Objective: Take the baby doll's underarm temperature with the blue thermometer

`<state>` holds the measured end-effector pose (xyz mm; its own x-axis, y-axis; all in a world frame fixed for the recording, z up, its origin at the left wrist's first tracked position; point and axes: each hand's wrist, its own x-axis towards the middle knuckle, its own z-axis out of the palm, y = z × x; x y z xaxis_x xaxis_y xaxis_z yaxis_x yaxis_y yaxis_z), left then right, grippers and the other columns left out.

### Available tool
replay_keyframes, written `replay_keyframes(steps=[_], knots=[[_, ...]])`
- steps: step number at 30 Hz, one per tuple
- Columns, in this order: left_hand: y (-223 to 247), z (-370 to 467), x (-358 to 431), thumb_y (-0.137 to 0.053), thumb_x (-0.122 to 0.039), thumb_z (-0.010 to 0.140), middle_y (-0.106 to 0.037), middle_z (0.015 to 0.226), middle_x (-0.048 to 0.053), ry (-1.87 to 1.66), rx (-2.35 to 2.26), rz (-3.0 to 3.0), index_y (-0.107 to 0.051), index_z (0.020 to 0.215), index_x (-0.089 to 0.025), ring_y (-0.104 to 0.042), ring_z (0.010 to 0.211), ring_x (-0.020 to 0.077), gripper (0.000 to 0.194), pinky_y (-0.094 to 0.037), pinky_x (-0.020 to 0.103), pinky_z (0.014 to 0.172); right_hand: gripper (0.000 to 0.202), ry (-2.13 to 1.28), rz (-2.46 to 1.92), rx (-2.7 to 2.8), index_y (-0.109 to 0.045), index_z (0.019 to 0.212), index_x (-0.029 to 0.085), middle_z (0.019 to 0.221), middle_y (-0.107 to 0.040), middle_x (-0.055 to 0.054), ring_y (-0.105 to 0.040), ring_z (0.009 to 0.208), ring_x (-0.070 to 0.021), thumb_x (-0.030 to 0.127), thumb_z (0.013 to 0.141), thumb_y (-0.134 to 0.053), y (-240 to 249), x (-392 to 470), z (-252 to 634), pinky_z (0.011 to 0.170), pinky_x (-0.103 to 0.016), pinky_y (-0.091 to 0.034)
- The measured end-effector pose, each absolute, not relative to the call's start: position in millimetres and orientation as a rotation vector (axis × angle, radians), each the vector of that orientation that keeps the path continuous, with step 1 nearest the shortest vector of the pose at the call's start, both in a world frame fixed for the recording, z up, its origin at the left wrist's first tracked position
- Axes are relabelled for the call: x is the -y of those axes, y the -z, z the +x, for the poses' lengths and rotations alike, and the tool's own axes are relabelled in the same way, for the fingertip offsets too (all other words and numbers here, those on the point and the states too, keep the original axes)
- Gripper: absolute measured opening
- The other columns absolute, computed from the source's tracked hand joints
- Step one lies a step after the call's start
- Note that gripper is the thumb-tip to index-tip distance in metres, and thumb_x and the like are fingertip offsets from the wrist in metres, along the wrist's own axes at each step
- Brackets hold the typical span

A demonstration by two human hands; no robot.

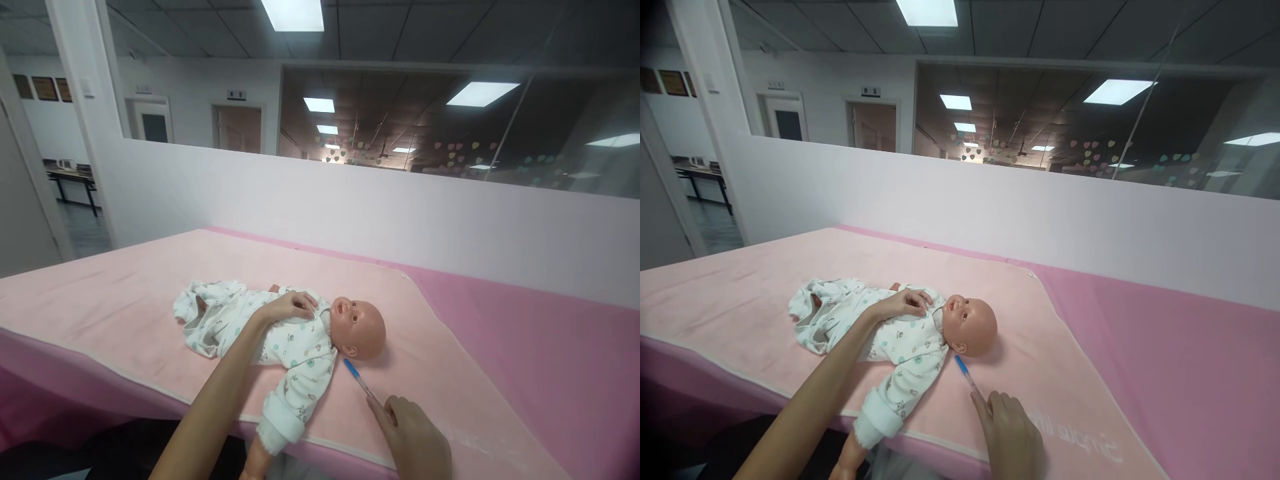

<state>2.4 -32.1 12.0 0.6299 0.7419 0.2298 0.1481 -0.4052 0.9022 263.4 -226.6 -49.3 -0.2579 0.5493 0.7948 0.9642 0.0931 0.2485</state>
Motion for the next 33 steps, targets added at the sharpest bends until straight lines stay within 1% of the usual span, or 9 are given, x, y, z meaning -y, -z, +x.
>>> replay_keyframes(steps=[3,6,9,11,13,15,20,27,33], knots=[[-15,1,34,-0.071,-0.029,0.06,-0.061,0.103,0.009,-0.769,-0.693,1.868,-0.07,0.069,-0.017,-0.056,0.088,0.0202,0.015,-0.042,0.029,0.075,0.041,0.95,-1.526,1.811,-0.056,0.058,0.022,0.051,-0.052,-0.002,-0.046,0.048,-0.0146,0.037,0.09,-0.035,44,217,257,0.042,-0.026,-0.023],[-20,2,39,-0.069,-0.026,0.061,-0.063,0.098,0.008,-0.778,-0.655,1.822,-0.069,0.07,-0.017,-0.055,0.09,0.0207,0.012,-0.041,0.028,0.078,0.033,0.74,-1.445,1.69,-0.059,0.064,0.02,0.056,-0.056,-0.003,-0.051,0.055,-0.0152,0.037,0.087,-0.042,21,199,235,0.047,-0.025,-0.03],[-22,3,43,-0.066,-0.024,0.063,-0.064,0.088,0.007,-0.772,-0.648,1.81,-0.067,0.073,-0.016,-0.056,0.087,0.0206,0.012,-0.042,0.028,0.076,0.026,0.459,-1.208,1.686,-0.06,0.07,0.019,0.062,-0.059,-0.004,-0.054,0.059,-0.0144,0.028,0.087,-0.042,-4,170,199,0.058,-0.025,-0.039],[-22,3,43,-0.063,-0.023,0.065,-0.064,0.081,0.005,-0.79,-0.654,1.808,-0.067,0.075,-0.016,-0.056,0.081,0.0195,0.012,-0.043,0.027,0.073,0.02,0.381,-1.043,1.747,-0.061,0.089,0.018,0.077,-0.064,-0.006,-0.058,0.075,-0.0179,0.023,0.086,-0.041,-13,146,173,0.071,-0.03,-0.044],[-20,4,42,-0.059,-0.02,0.066,-0.063,0.076,0.004,-0.842,-0.648,1.809,-0.066,0.074,-0.016,-0.056,0.078,0.0188,0.012,-0.043,0.028,0.072,0.027,0.336,-0.942,1.869,-0.056,0.106,0.017,0.098,-0.063,-0.009,-0.057,0.091,-0.0213,0.02,0.084,-0.041,-13,124,151,0.081,-0.036,-0.044],[-19,4,41,-0.056,-0.017,0.065,-0.063,0.075,0.003,-0.902,-0.643,1.815,-0.065,0.073,-0.016,-0.056,0.078,0.0188,0.012,-0.044,0.028,0.074,0.035,0.282,-0.898,1.916,-0.051,0.115,0.016,0.109,-0.059,-0.011,-0.054,0.101,-0.0227,0.015,0.081,-0.039,-5,108,138,0.086,-0.04,-0.044],[-18,6,41,-0.055,-0.019,0.067,-0.063,0.076,0.003,-0.846,-0.67,1.795,-0.065,0.074,-0.016,-0.056,0.08,0.0189,0.012,-0.043,0.029,0.077,0.042,0.136,-0.853,1.785,-0.047,0.118,0.016,0.113,-0.056,-0.012,-0.05,0.109,-0.0223,0.008,0.079,-0.034,23,94,133,0.091,-0.043,-0.044],[-16,6,39,-0.063,-0.026,0.067,-0.064,0.074,0.004,-0.816,-0.634,1.707,-0.067,0.079,-0.014,-0.057,0.076,0.0187,0.017,-0.042,0.029,0.072,0.037,0.037,-0.899,1.64,-0.046,0.12,0.019,0.117,-0.053,-0.01,-0.048,0.112,-0.0206,0.016,0.086,-0.032,29,96,133,0.095,-0.042,-0.042],[-14,6,36,-0.066,-0.027,0.066,-0.066,0.073,0.004,-0.859,-0.636,1.697,-0.068,0.073,-0.015,-0.059,0.077,0.0191,0.014,-0.043,0.029,0.075,0.035,0.016,-0.889,1.614,-0.044,0.12,0.019,0.114,-0.053,-0.01,-0.047,0.111,-0.0204,0.018,0.088,-0.031,28,97,133,0.093,-0.042,-0.042]])
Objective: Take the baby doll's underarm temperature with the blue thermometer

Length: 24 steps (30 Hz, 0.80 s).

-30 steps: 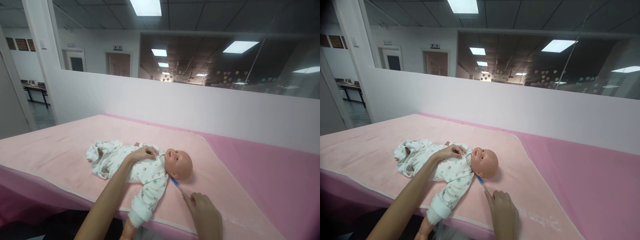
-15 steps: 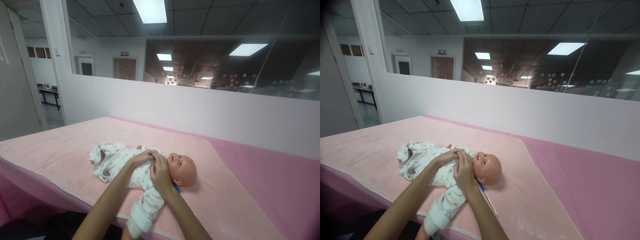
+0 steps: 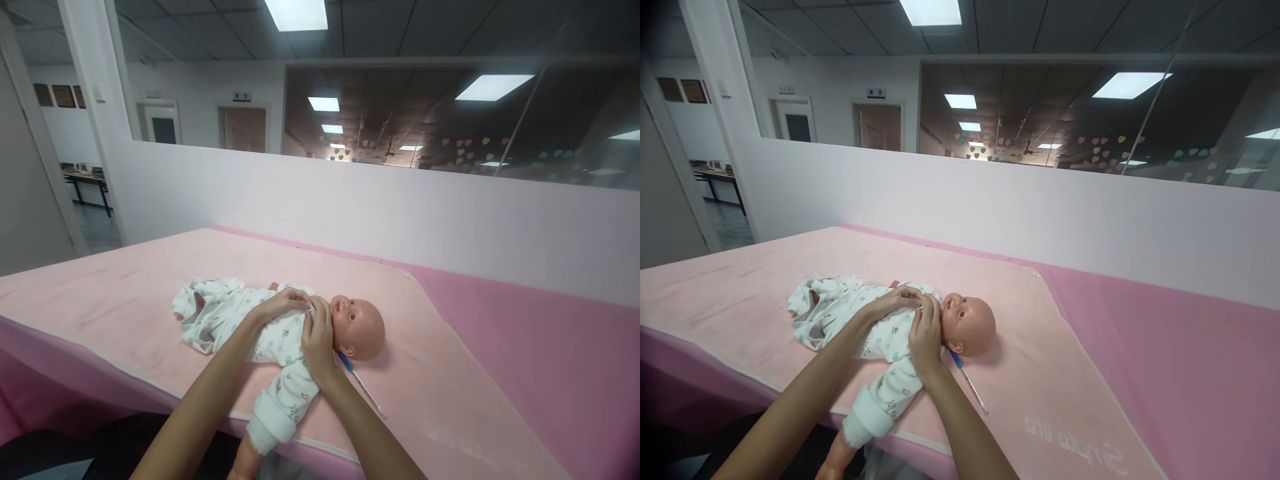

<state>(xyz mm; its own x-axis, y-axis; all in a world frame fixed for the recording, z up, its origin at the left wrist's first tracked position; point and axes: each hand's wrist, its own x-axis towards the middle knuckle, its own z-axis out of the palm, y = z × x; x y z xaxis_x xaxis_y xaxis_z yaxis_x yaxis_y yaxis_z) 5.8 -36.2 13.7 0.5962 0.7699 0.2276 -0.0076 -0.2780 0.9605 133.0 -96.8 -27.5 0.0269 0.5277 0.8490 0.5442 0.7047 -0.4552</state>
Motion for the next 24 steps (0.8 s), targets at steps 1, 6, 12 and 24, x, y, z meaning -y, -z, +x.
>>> replay_keyframes(steps=[1,6,12,24], knots=[[-13.6,5.6,35.9,-0.066,-0.027,0.066,-0.066,0.074,0.004,-0.861,-0.635,1.7,-0.068,0.074,-0.015,-0.059,0.077,0.0192,0.015,-0.043,0.029,0.075,0.035,0.015,-0.885,1.613,-0.044,0.12,0.019,0.114,-0.053,-0.01,-0.047,0.111,-0.0204,0.018,0.088,-0.031,27.4,97.0,133.2,0.093,-0.042,-0.042],[-13.9,4.2,34.5,-0.065,-0.028,0.068,-0.067,0.077,0.004,-0.855,-0.64,1.707,-0.07,0.079,-0.015,-0.059,0.077,0.0191,0.017,-0.043,0.028,0.075,0.034,0.013,-0.89,1.621,-0.043,0.12,0.02,0.113,-0.052,-0.01,-0.047,0.109,-0.0205,0.018,0.089,-0.03,26.5,98.1,133.3,0.094,-0.043,-0.041],[-14.9,4.1,35.7,-0.066,-0.027,0.067,-0.068,0.076,0.005,-0.879,-0.642,1.712,-0.071,0.078,-0.014,-0.06,0.077,0.0202,0.018,-0.044,0.029,0.074,0.035,0.019,-0.893,1.617,-0.044,0.12,0.02,0.113,-0.052,-0.01,-0.048,0.108,-0.0201,0.018,0.089,-0.029,25.9,99.1,133.1,0.094,-0.042,-0.042],[-7.4,-1.9,28.8,-0.067,-0.025,0.068,-0.07,0.08,0.005,-0.869,-0.6,1.679,-0.072,0.081,-0.014,-0.06,0.08,0.0185,0.018,-0.043,0.028,0.077,0.03,-0.033,-0.891,1.569,-0.049,0.112,0.02,0.105,-0.057,-0.008,-0.052,0.101,-0.0177,0.016,0.089,-0.031,28.6,96.2,133.3,0.089,-0.037,-0.045]])
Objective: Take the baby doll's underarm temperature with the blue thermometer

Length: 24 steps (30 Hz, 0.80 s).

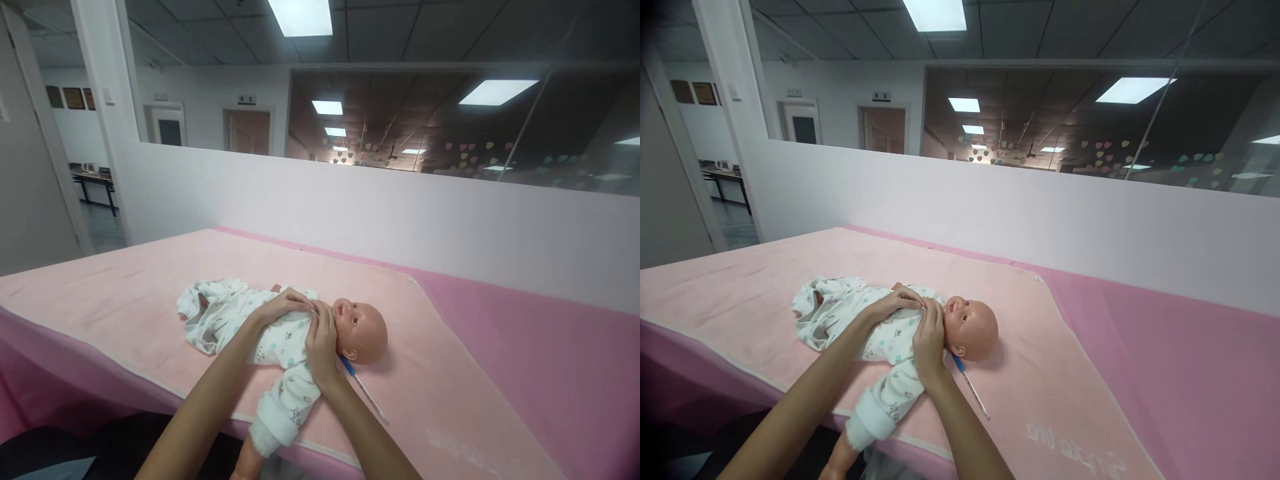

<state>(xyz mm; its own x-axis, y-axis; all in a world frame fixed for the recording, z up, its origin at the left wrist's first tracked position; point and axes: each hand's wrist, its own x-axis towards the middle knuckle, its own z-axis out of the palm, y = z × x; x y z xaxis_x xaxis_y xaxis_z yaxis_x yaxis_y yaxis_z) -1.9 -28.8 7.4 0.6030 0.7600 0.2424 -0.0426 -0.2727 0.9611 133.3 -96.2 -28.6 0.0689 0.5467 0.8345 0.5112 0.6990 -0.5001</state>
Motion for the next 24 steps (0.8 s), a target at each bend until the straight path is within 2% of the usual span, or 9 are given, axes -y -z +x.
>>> replay_keyframes(steps=[7,15,24], knots=[[-21,-36,42,-0.063,-0.031,0.073,-0.069,0.091,0.008,-0.774,-0.683,1.681,-0.071,0.088,-0.014,-0.059,0.088,0.0204,0.024,-0.043,0.028,0.079,0.028,-0.064,-0.862,1.525,-0.053,0.11,0.019,0.102,-0.062,-0.008,-0.058,0.097,-0.0173,0.017,0.088,-0.034,31,98,134,0.083,-0.033,-0.048],[-15,-61,51,-0.07,-0.023,0.066,-0.063,0.112,0.007,-0.658,-0.671,1.756,-0.071,0.089,-0.019,-0.057,0.098,0.0227,0.024,-0.043,0.031,0.084,0.031,0.002,-0.811,1.548,-0.052,0.113,0.018,0.107,-0.062,-0.008,-0.056,0.104,-0.0169,0.012,0.088,-0.034,29,102,134,0.088,-0.033,-0.048],[-4,-62,48,-0.071,-0.02,0.063,-0.068,0.096,0.006,-0.834,-0.769,1.709,-0.073,0.078,-0.02,-0.056,0.093,0.0214,0.015,-0.041,0.032,0.085,0.032,0.03,-0.789,1.593,-0.053,0.109,0.019,0.106,-0.061,-0.007,-0.055,0.105,-0.0171,0.008,0.086,-0.033,29,102,134,0.088,-0.035,-0.047]])
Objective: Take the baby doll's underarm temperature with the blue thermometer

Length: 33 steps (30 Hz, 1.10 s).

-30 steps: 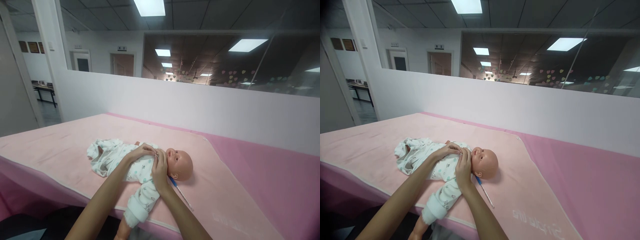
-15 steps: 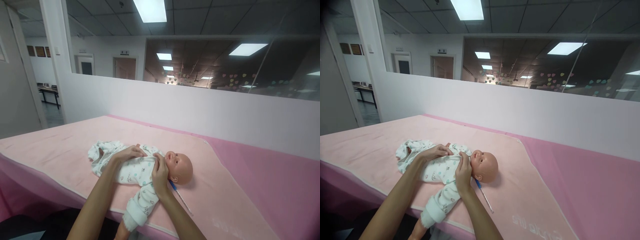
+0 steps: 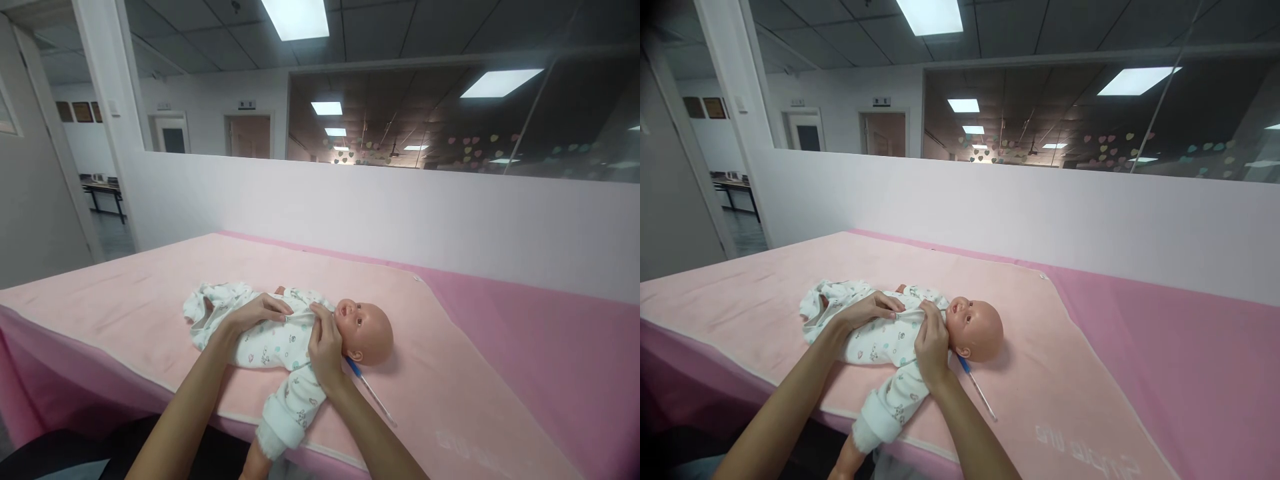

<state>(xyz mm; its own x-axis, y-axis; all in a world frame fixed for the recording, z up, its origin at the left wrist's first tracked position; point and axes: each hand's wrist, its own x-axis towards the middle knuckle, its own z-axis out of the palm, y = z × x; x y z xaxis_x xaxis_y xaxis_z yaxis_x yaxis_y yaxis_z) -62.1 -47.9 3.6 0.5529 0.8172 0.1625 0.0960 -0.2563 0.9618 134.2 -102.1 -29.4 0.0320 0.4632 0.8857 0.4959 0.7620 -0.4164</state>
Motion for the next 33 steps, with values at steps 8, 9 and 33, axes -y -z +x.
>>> replay_keyframes(steps=[8,9,33], knots=[[-2.2,-60.8,48.3,-0.071,-0.02,0.062,-0.064,0.088,0.005,-0.899,-0.725,1.664,-0.067,0.061,-0.016,-0.055,0.086,0.0179,0.005,-0.041,0.029,0.079,0.024,0.044,-0.821,1.681,-0.054,0.101,0.018,0.095,-0.062,-0.008,-0.056,0.095,-0.0188,0.012,0.083,-0.039,28.0,103.0,134.4,0.081,-0.035,-0.048],[-1.7,-60.7,48.1,-0.071,-0.02,0.062,-0.064,0.085,0.005,-0.912,-0.724,1.666,-0.066,0.06,-0.015,-0.056,0.086,0.0179,0.007,-0.041,0.029,0.079,0.023,0.054,-0.82,1.689,-0.055,0.099,0.018,0.093,-0.062,-0.008,-0.056,0.094,-0.019,0.012,0.083,-0.04,27.6,103.2,134.1,0.08,-0.035,-0.048],[-9.0,-58.9,53.0,-0.07,-0.023,0.066,-0.062,0.101,0.006,-0.741,-0.681,1.842,-0.07,0.077,-0.017,-0.055,0.091,0.0176,0.012,-0.042,0.028,0.081,0.022,0.142,-0.766,1.722,-0.056,0.089,0.019,0.087,-0.059,-0.007,-0.053,0.085,-0.0182,0.007,0.082,-0.039,26.9,104.6,133.7,0.077,-0.034,-0.046]])
